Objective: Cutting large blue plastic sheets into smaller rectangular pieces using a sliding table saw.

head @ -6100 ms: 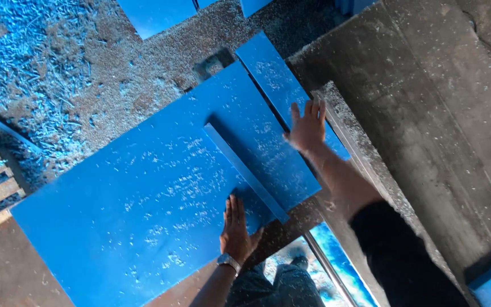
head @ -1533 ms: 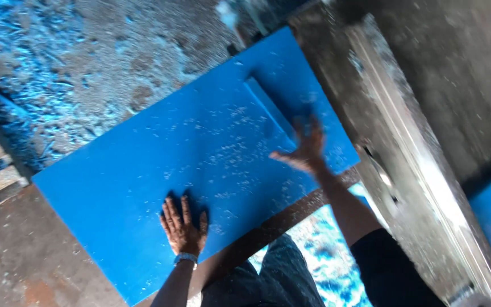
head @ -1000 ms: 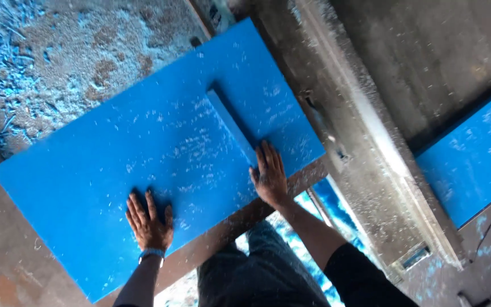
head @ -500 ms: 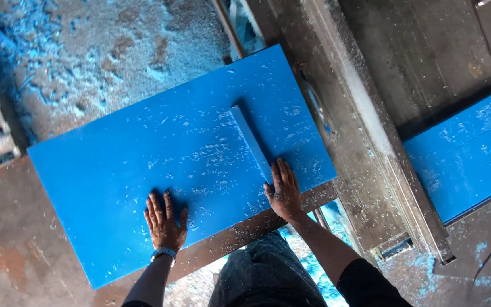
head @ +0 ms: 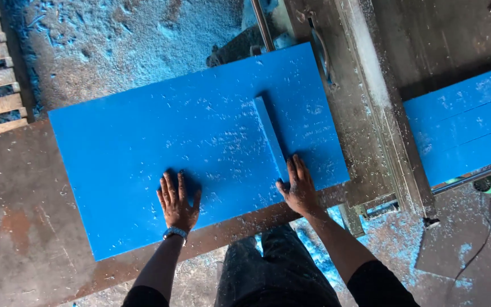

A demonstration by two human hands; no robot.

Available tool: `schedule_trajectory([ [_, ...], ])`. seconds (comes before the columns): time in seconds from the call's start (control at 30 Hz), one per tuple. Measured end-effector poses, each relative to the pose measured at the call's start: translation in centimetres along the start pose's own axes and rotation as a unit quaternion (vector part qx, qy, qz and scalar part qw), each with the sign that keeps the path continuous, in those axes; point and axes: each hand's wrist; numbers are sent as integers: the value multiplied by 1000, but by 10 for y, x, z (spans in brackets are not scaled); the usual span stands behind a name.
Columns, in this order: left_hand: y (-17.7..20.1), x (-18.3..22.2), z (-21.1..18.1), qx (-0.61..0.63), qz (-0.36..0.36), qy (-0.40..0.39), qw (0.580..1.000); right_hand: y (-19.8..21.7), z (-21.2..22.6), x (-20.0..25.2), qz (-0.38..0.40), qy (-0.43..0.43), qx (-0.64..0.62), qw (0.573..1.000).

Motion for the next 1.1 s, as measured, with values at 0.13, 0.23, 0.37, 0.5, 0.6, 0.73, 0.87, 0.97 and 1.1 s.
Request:
schedule_trajectory([
  [0.13,6,39,-14,-8,-7,12,1000,13,-5,40,49,6,-4,999],
  [0.23,8,64,-19,-20,4,24,1000,18,-5,64,58,7,-3,998],
  [0.37,3,103,-16,21,72,41,996,25,-6,99,74,-3,-41,996],
  [0.5,17,120,-14,32,57,39,997,29,-14,122,82,-14,-40,996],
  [0.6,15,126,-2,21,65,77,995,36,-23,129,82,-35,-70,994],
  [0.73,12,130,17,0,76,154,985,57,-52,98,-40,-25,-102,994],
  [0.87,25,132,0,2,82,169,982,54,-143,26,-154,-83,-21,984],
  [0.97,25,135,-11,-19,114,177,978,41,-210,-56,-165,-67,4,984],
  [1.1,19,136,-20,-66,132,205,968,32,-254,-187,98,-233,2,968],
])
Point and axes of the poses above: each hand's wrist, its own x-axis away from the middle knuckle, its own y-axis out of the back of the hand, z = x × y, and after that the axes turned 1 degree about z, right-handed
